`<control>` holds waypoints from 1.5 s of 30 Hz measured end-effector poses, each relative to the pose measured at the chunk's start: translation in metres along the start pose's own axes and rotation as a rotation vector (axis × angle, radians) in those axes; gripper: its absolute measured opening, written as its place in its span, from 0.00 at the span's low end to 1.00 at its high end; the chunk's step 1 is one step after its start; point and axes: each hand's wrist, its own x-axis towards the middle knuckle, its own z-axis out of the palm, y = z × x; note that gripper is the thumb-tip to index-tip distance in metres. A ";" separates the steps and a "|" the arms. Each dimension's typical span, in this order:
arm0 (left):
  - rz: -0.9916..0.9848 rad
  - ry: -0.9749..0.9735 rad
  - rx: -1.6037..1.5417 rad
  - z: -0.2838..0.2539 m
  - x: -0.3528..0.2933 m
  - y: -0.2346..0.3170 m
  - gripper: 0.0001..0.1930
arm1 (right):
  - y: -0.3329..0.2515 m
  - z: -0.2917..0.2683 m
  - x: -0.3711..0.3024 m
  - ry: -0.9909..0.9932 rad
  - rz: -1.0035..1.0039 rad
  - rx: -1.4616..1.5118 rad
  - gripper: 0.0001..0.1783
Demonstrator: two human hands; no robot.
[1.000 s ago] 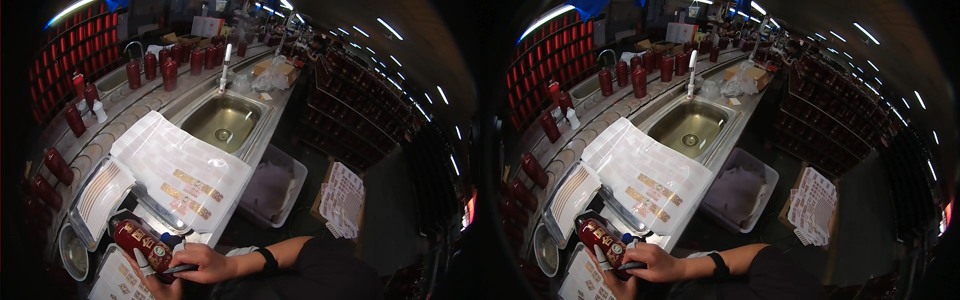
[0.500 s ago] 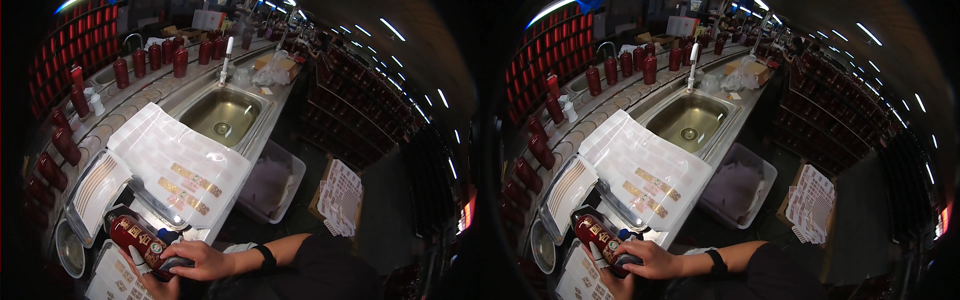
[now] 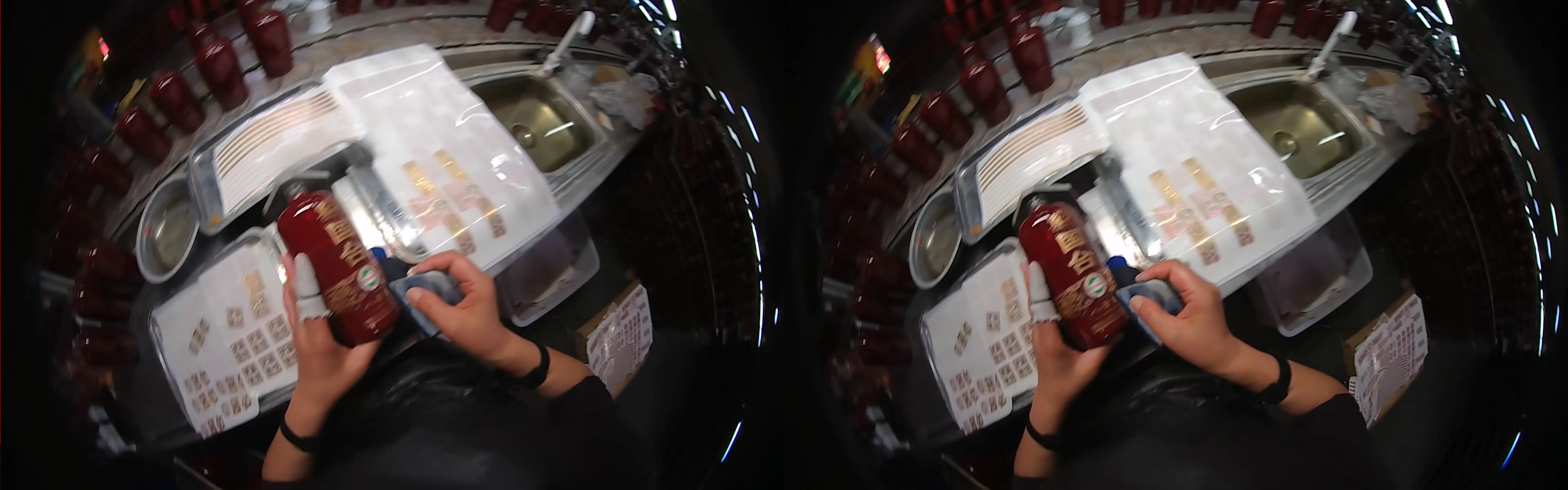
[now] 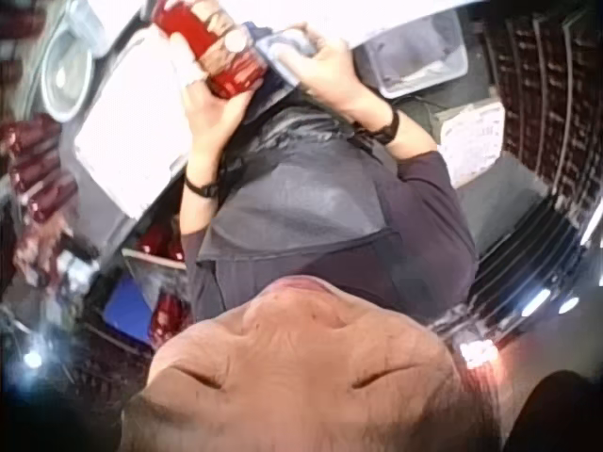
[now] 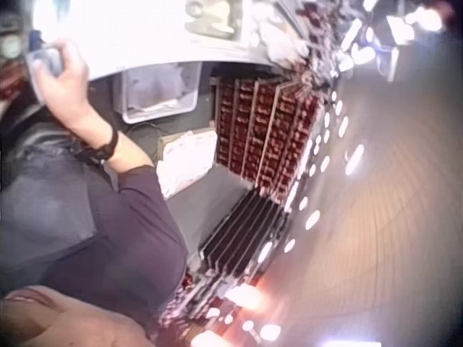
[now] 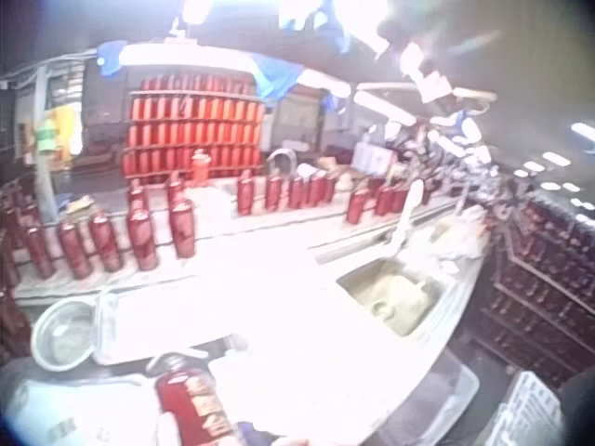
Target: Applying decorative labels and seals to red liquor bottles at an industrial workstation.
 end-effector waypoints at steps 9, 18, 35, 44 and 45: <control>-0.064 -0.082 -0.032 -0.009 -0.006 -0.008 0.62 | 0.001 0.008 0.026 0.017 0.151 0.072 0.10; -0.093 -0.187 0.301 -0.023 -0.005 0.010 0.59 | 0.002 0.006 0.030 -0.049 0.264 0.350 0.08; -0.615 0.029 -0.855 -0.023 0.001 -0.013 0.39 | 0.011 0.024 0.038 -0.287 0.305 0.273 0.16; -0.609 0.013 -0.828 -0.018 0.004 -0.014 0.36 | 0.010 0.029 0.041 -0.274 0.172 -0.022 0.30; -0.613 0.005 -0.826 -0.018 0.004 -0.014 0.36 | 0.010 0.028 0.041 -0.275 0.174 -0.023 0.30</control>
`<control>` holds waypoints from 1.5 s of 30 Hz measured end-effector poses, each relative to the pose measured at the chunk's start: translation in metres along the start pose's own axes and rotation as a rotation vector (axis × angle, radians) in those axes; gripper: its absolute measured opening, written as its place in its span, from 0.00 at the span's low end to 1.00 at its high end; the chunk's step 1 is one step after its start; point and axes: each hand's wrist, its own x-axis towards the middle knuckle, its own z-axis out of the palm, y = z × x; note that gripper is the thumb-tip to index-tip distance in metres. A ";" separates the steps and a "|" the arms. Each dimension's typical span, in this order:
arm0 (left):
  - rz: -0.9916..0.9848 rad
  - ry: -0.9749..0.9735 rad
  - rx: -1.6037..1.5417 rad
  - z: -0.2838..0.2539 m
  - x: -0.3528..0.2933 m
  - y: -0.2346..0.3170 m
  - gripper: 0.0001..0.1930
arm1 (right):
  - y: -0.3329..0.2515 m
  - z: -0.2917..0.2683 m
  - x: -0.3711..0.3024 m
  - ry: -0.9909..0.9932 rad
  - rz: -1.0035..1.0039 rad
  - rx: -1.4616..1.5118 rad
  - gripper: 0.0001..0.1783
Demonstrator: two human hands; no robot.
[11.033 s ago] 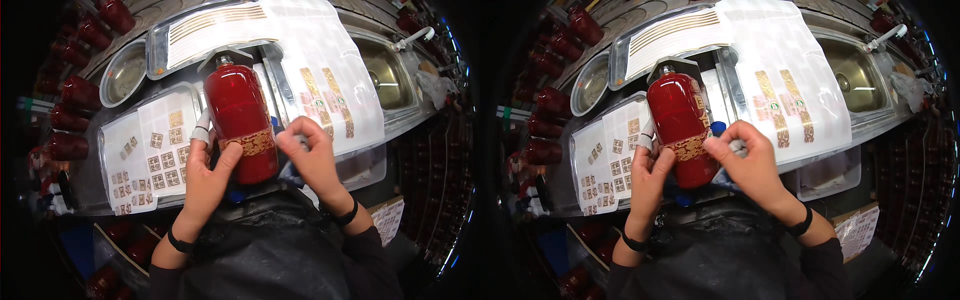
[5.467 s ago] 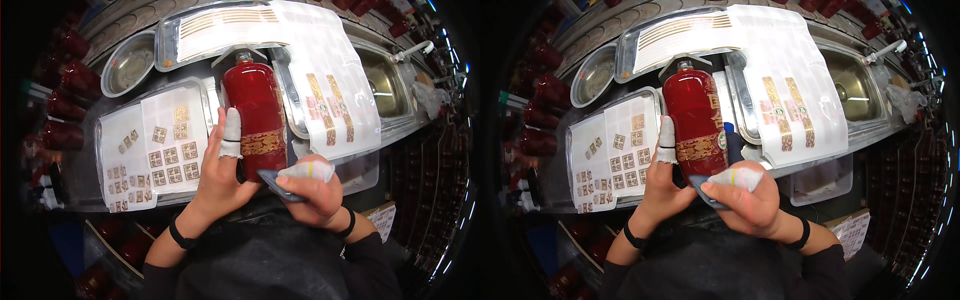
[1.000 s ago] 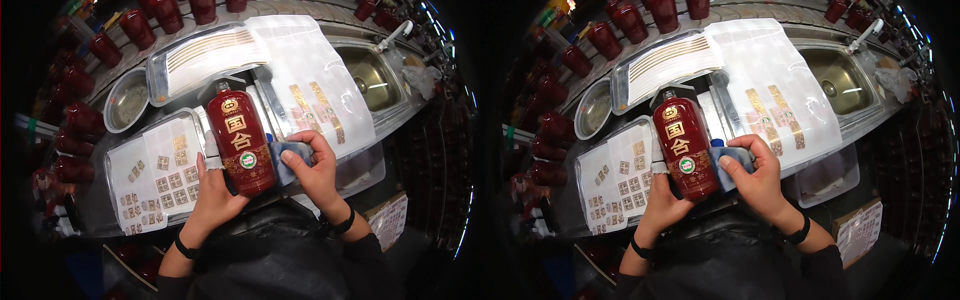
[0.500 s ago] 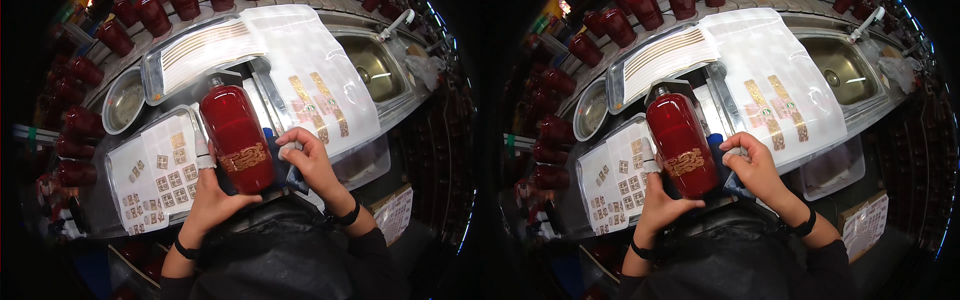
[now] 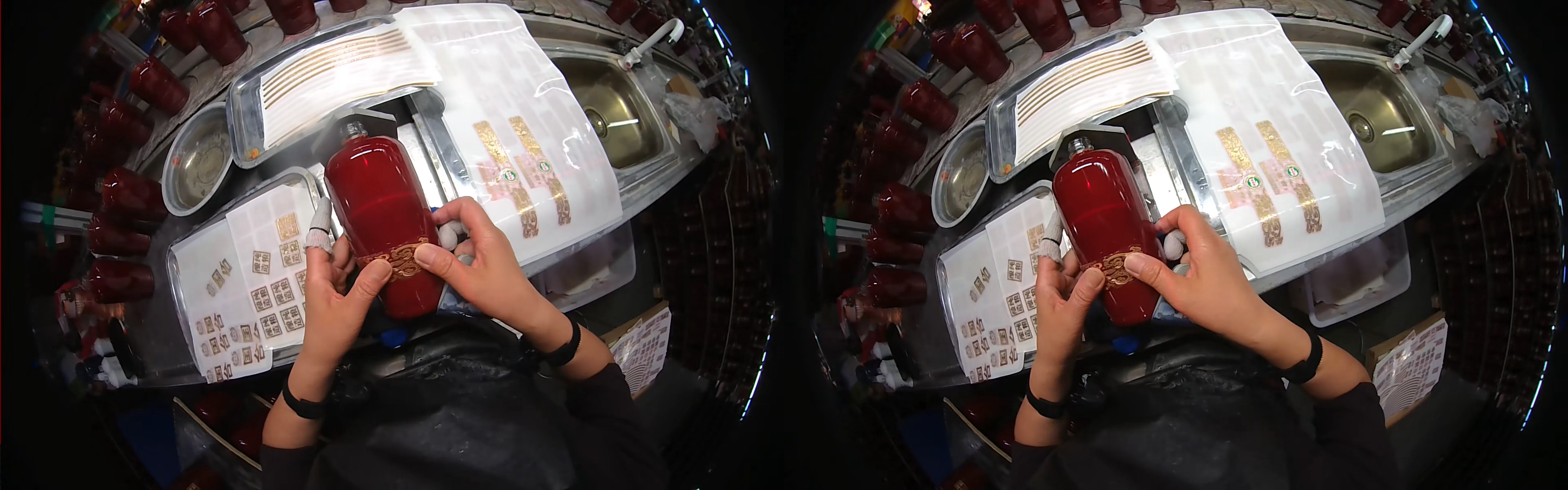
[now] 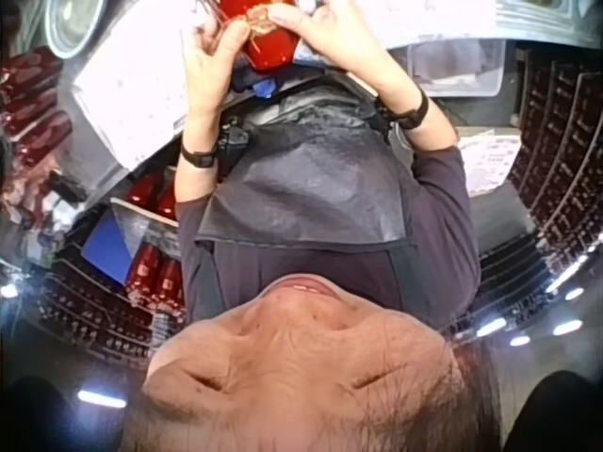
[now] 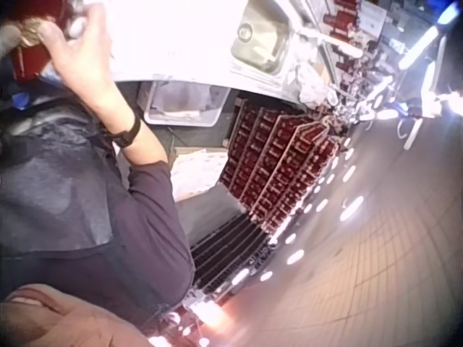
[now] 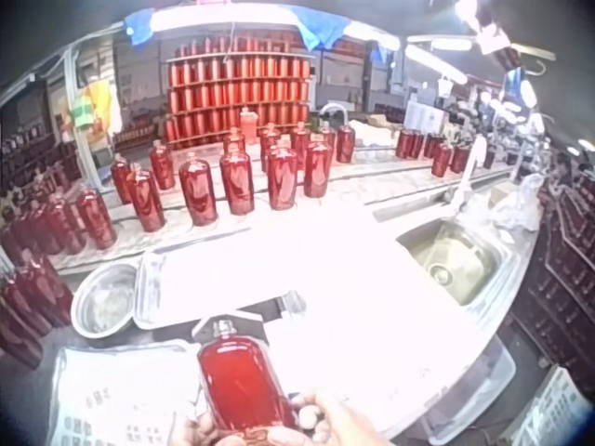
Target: Applying decorative labels and seals to red liquor bottles at an industrial workstation.
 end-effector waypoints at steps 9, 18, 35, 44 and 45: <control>-0.015 0.020 0.072 0.003 0.000 0.001 0.43 | 0.003 -0.005 -0.001 -0.067 0.091 0.044 0.28; 0.025 0.011 0.014 0.003 0.001 -0.004 0.45 | 0.003 -0.003 -0.001 -0.060 0.063 0.030 0.28; 0.147 0.093 -0.047 -0.001 -0.013 0.011 0.40 | -0.004 -0.015 -0.004 -0.127 0.144 0.205 0.25; 0.157 0.134 0.079 0.009 0.003 -0.002 0.33 | 0.006 -0.004 -0.003 -0.107 0.110 0.202 0.24; 0.158 0.128 0.048 0.010 0.003 -0.002 0.33 | 0.005 -0.003 -0.004 -0.106 0.114 0.204 0.24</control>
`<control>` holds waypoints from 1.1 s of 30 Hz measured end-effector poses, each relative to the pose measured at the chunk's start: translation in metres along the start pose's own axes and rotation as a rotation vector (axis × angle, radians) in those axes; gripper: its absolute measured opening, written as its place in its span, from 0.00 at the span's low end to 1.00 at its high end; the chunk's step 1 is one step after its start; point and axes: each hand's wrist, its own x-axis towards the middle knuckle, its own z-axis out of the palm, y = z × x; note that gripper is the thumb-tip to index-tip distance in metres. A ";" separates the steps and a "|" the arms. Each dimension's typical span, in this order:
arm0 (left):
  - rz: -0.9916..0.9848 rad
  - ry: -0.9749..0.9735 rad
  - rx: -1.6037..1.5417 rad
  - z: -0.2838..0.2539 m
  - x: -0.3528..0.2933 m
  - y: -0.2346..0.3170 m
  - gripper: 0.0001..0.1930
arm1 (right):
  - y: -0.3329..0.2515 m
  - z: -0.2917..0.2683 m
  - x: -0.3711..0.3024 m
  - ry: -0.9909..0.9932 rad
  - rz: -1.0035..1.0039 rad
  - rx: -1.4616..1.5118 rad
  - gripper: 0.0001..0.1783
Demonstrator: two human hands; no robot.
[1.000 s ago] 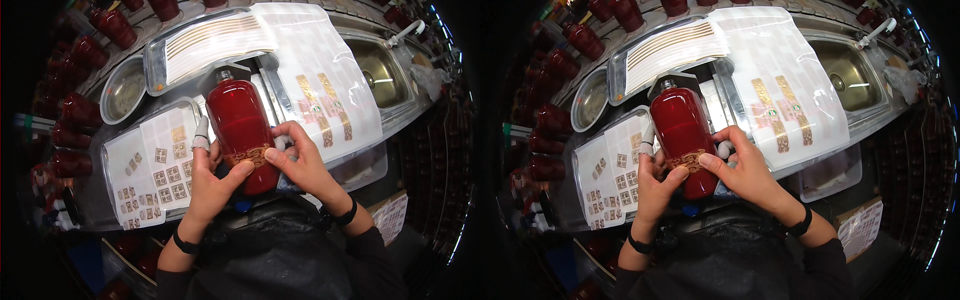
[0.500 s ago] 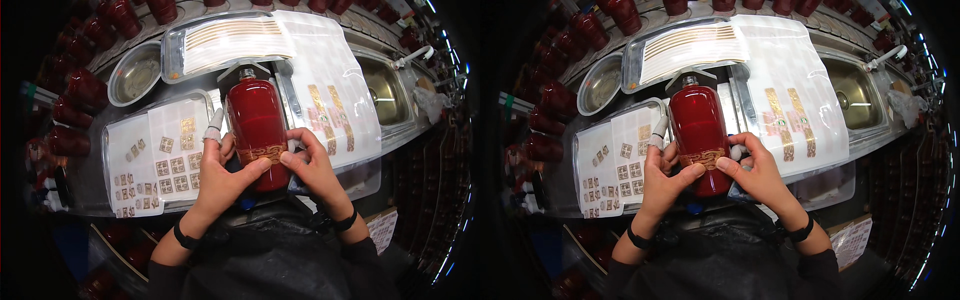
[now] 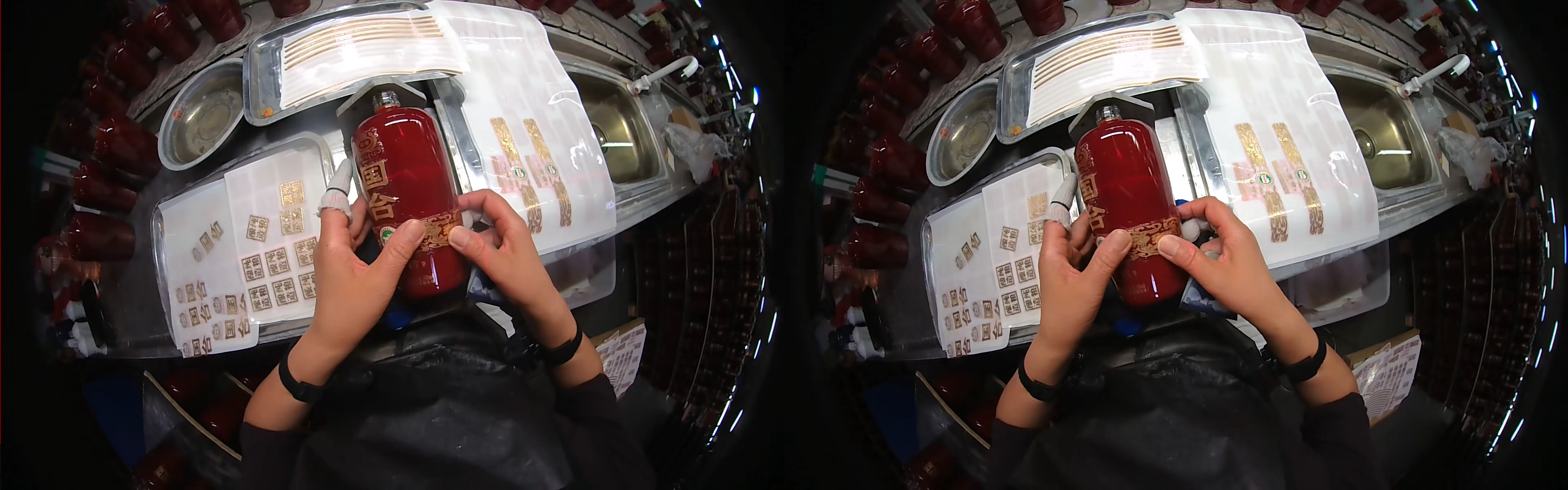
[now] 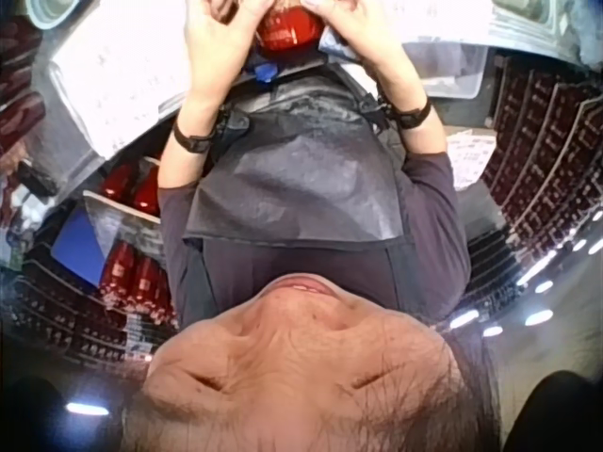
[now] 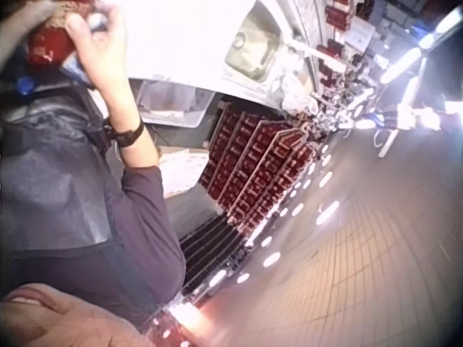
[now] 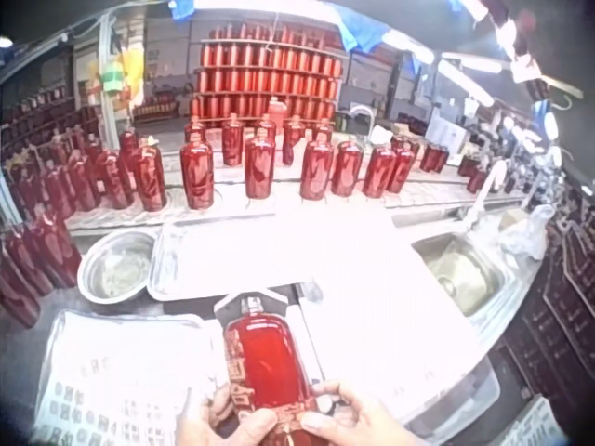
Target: Applying decorative labels and seals to red liquor bottles at an industrial workstation.
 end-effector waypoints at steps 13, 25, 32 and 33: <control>-0.021 0.042 -0.004 0.010 0.002 0.011 0.35 | -0.002 -0.007 0.007 -0.049 0.021 0.099 0.19; -0.067 0.016 0.014 0.010 0.005 0.014 0.34 | 0.009 -0.010 0.009 -0.062 -0.019 0.141 0.20; -0.057 0.027 0.099 0.016 0.004 0.016 0.33 | 0.007 -0.013 0.012 -0.069 0.046 0.160 0.18; -0.051 0.011 0.126 0.017 0.004 0.017 0.34 | 0.009 -0.014 0.012 -0.066 0.043 0.143 0.18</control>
